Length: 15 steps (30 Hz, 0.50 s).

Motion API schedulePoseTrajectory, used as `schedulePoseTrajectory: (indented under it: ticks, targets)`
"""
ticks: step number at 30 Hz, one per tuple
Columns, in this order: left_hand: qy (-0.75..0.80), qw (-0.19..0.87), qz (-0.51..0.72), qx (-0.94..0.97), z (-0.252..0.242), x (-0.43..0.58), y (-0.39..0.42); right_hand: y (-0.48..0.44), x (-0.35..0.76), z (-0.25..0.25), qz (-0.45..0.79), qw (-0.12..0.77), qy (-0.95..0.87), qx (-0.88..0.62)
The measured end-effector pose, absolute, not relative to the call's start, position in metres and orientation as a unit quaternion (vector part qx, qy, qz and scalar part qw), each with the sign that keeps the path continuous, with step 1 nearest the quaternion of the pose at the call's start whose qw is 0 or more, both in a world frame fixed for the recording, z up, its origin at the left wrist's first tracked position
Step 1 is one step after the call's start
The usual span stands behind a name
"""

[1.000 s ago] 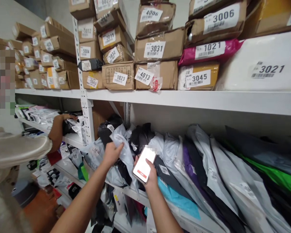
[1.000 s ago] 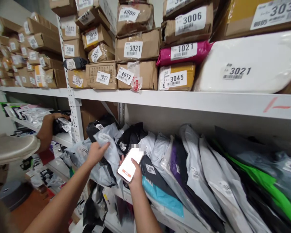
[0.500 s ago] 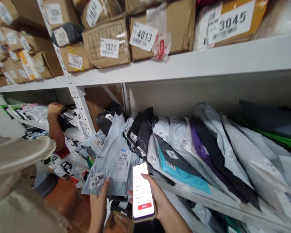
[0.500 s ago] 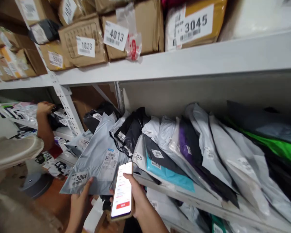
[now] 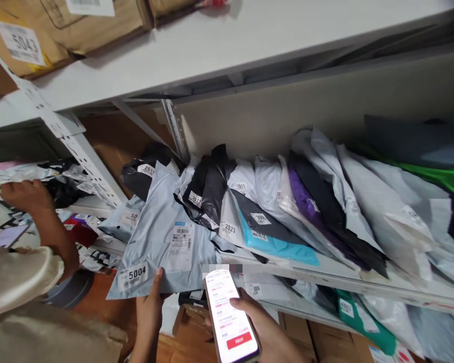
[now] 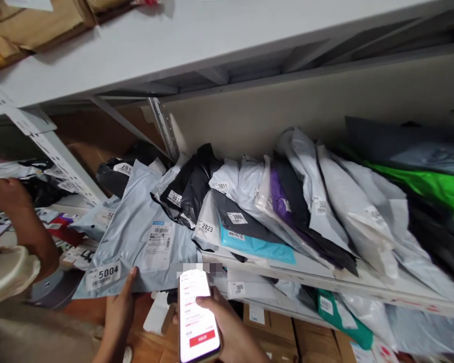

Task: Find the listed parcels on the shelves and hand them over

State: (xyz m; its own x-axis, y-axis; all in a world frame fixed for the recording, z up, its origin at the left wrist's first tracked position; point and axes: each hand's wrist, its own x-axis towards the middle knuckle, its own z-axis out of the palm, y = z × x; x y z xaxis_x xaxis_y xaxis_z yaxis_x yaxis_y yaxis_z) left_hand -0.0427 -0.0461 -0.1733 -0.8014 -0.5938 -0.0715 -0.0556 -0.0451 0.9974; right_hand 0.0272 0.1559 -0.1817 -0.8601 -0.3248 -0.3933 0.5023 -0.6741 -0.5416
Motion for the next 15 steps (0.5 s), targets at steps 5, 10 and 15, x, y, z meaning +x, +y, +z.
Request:
schedulePoseTrajectory:
  ticks: [5,10,15]
  targets:
    - [-0.648,0.185,-0.695,0.250,-0.172,-0.043,-0.047,0.158,0.036,-0.178,-0.935,0.198,0.296,0.014]
    - [-0.643,0.164,-0.698,0.270,-0.167,-0.042,-0.046,0.157,0.042,-0.170,-0.932,0.194,0.306,-0.005]
    - [-0.623,0.157,-0.717,0.270,-0.164,-0.041,-0.044,0.154,0.047,-0.156,-0.911,0.181,0.370,0.018]
